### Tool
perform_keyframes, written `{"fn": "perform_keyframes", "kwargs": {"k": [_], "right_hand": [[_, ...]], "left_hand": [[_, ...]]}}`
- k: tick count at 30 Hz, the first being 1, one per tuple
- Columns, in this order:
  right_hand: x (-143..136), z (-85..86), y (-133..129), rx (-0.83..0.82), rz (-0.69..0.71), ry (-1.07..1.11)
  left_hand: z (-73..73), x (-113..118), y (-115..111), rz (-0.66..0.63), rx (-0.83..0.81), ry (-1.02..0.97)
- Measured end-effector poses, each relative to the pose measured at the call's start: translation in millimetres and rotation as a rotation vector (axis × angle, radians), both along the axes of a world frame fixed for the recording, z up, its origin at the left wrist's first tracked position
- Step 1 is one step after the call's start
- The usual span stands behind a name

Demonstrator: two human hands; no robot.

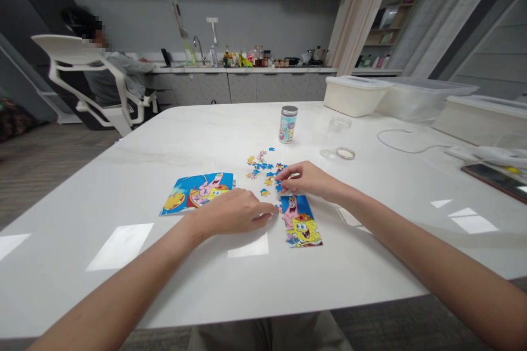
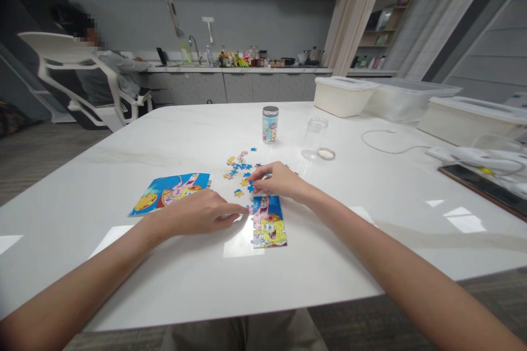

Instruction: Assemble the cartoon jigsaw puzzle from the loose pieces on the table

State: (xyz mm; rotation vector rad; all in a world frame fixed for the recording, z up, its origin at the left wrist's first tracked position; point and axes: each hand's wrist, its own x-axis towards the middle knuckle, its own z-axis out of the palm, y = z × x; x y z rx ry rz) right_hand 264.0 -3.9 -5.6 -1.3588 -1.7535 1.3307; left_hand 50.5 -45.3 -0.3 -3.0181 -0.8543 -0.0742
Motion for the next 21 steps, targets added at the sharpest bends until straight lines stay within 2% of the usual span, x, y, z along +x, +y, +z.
{"fn": "perform_keyframes", "kwargs": {"k": [12, 21], "right_hand": [[1.8, -5.9, 5.2, 0.013, 0.032, -0.023], [1.4, -3.9, 2.6, -0.057, 0.019, -0.045]], "left_hand": [[-2.0, -1.4, 0.6, -0.011, -0.008, -0.004], [-1.8, -1.5, 0.1, -0.012, 0.012, 0.033]]}}
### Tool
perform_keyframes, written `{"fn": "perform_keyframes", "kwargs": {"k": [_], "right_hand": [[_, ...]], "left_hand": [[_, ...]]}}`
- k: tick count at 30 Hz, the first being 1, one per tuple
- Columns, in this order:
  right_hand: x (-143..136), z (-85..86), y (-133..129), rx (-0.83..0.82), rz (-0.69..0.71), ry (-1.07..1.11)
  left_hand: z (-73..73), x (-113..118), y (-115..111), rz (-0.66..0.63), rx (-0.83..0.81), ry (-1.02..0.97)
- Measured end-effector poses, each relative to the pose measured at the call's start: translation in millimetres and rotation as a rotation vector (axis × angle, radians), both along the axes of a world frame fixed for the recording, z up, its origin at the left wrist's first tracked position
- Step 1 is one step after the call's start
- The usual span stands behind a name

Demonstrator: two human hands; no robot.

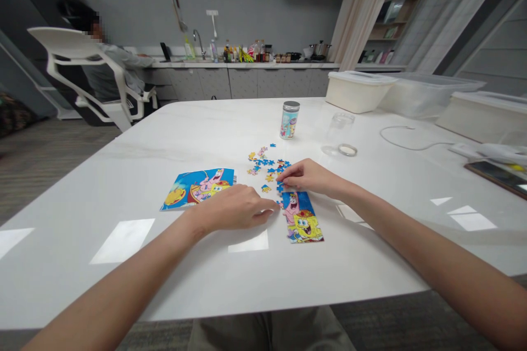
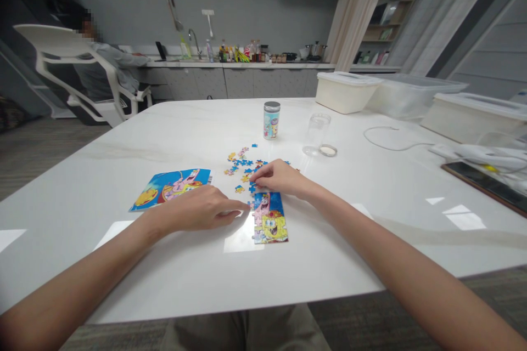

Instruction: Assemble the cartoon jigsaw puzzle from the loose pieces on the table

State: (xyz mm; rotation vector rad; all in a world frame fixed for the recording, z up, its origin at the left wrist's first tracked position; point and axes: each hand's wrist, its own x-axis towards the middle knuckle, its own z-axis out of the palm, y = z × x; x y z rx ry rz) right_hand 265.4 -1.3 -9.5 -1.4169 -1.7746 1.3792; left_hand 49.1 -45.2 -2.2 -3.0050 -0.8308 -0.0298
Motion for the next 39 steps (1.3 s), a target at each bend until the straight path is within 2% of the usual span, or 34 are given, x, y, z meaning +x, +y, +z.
{"fn": "perform_keyframes", "kwargs": {"k": [15, 24, 26, 29, 35, 39], "right_hand": [[-0.6, 2.8, -2.7, 0.153, 0.188, -0.109], [-1.8, 4.3, -4.7, 0.131, 0.215, -0.146], [-1.1, 2.3, -1.9, 0.141, 0.185, -0.090], [3.3, 3.1, 5.0, 0.256, 0.077, -0.045], [28.3, 13.2, 25.3, 0.396, -0.172, -0.185], [46.6, 6.0, 41.7, 0.455, -0.250, -0.266]], "left_hand": [[0.1, 0.1, 0.8, -0.003, -0.001, 0.012], [-0.3, 0.2, 1.4, -0.009, 0.018, 0.023], [-0.3, 0.1, 1.5, -0.010, 0.017, 0.017], [-0.7, -0.2, 1.5, -0.009, 0.002, 0.005], [-0.9, 0.7, 1.0, -0.011, -0.008, 0.010], [1.2, 1.6, -0.2, 0.004, -0.014, 0.019]]}}
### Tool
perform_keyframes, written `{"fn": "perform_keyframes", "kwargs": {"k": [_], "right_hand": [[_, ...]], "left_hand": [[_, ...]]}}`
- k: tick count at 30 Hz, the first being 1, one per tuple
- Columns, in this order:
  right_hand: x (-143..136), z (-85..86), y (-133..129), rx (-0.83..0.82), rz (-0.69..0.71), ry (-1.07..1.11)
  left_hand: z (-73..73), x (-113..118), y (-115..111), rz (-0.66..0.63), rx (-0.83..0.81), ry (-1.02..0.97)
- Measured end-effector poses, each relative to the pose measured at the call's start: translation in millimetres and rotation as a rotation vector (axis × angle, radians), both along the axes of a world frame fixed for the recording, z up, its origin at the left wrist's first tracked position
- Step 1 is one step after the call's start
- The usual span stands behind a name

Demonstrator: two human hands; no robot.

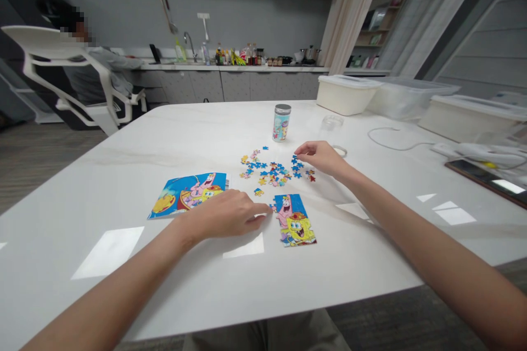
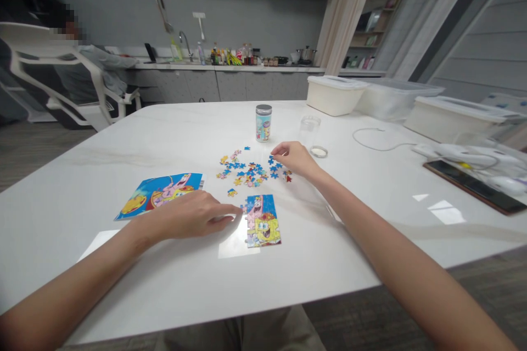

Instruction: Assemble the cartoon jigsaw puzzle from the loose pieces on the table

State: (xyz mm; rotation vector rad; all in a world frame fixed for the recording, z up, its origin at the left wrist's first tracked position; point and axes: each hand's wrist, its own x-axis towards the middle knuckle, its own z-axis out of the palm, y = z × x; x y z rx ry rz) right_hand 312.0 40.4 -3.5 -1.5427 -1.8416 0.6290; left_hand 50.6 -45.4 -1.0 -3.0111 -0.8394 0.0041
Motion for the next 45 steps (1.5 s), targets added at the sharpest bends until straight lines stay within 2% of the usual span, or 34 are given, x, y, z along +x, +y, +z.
{"fn": "perform_keyframes", "kwargs": {"k": [9, 13, 17, 20, 28, 40, 42, 45], "right_hand": [[4.9, -20.8, 14.8, -0.092, -0.053, 0.144], [8.2, -21.1, 16.4, -0.058, -0.025, -0.067], [15.3, -12.8, 14.8, 0.028, -0.024, -0.298], [19.5, -9.3, 12.9, 0.019, -0.018, -0.441], [21.9, -12.3, 11.2, -0.016, 0.011, -0.456], [15.9, -14.1, 11.5, -0.080, 0.042, -0.220], [11.8, -10.0, 6.9, -0.158, 0.080, -0.069], [2.3, -0.8, -4.5, -0.356, 0.148, 0.271]], "left_hand": [[-5.1, -3.2, 2.5, 0.003, -0.001, -0.027], [-5.6, -3.1, 2.7, 0.015, -0.026, -0.030], [-5.8, -2.9, 2.6, 0.026, -0.018, -0.029], [-6.7, -2.8, 2.8, 0.025, -0.016, -0.027], [-4.8, -2.4, 1.9, 0.039, -0.020, -0.018], [-3.9, -1.4, 1.4, 0.034, -0.009, -0.020], [-3.9, -1.2, 1.5, 0.033, -0.004, -0.016], [-2.9, -0.5, 1.7, 0.040, -0.008, -0.001]]}}
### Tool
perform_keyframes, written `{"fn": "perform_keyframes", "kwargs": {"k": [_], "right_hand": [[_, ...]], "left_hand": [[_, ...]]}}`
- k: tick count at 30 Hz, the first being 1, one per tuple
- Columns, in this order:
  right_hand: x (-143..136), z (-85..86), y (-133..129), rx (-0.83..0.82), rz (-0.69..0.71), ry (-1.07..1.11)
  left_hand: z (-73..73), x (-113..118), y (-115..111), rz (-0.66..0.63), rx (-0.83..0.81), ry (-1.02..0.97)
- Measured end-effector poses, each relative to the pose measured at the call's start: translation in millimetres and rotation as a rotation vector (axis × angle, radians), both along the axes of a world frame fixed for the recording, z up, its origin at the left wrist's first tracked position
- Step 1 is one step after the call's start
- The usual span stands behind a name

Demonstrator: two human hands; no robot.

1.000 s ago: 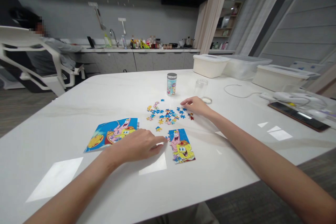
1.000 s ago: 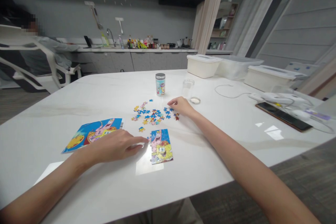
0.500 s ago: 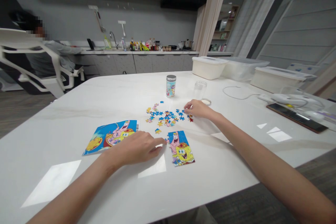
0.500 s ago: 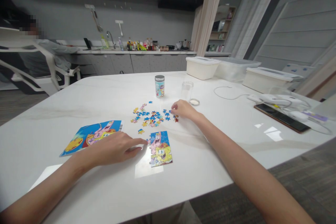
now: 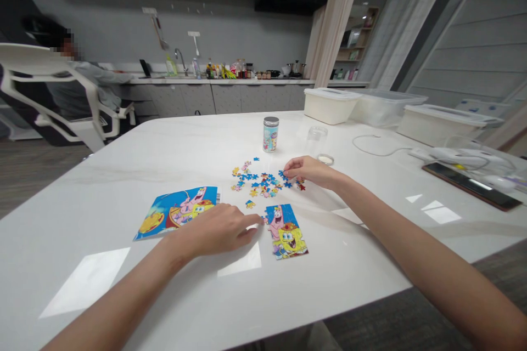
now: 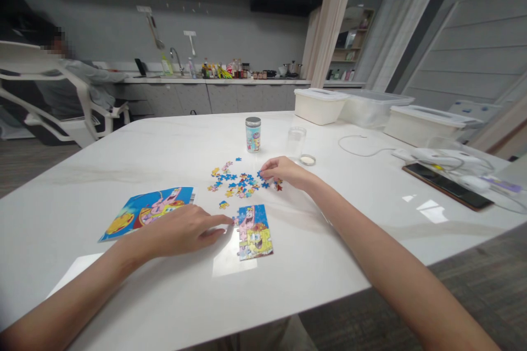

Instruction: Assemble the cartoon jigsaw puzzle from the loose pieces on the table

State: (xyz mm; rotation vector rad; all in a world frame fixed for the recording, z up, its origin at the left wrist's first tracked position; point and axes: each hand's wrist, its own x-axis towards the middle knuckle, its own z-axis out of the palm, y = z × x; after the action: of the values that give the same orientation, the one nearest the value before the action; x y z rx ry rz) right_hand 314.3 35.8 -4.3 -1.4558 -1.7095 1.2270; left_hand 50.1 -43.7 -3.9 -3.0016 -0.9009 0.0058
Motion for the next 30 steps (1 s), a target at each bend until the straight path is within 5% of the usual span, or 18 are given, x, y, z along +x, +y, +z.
{"fn": "perform_keyframes", "kwargs": {"k": [9, 30], "right_hand": [[-19.1, 10.6, -19.9, -0.231, 0.119, 0.288], [-32.0, 4.1, -28.5, -0.064, 0.174, 0.066]], "left_hand": [[0.3, -0.5, -0.2, -0.018, 0.008, -0.003], [4.1, 1.9, -3.7, -0.028, 0.042, 0.003]]}}
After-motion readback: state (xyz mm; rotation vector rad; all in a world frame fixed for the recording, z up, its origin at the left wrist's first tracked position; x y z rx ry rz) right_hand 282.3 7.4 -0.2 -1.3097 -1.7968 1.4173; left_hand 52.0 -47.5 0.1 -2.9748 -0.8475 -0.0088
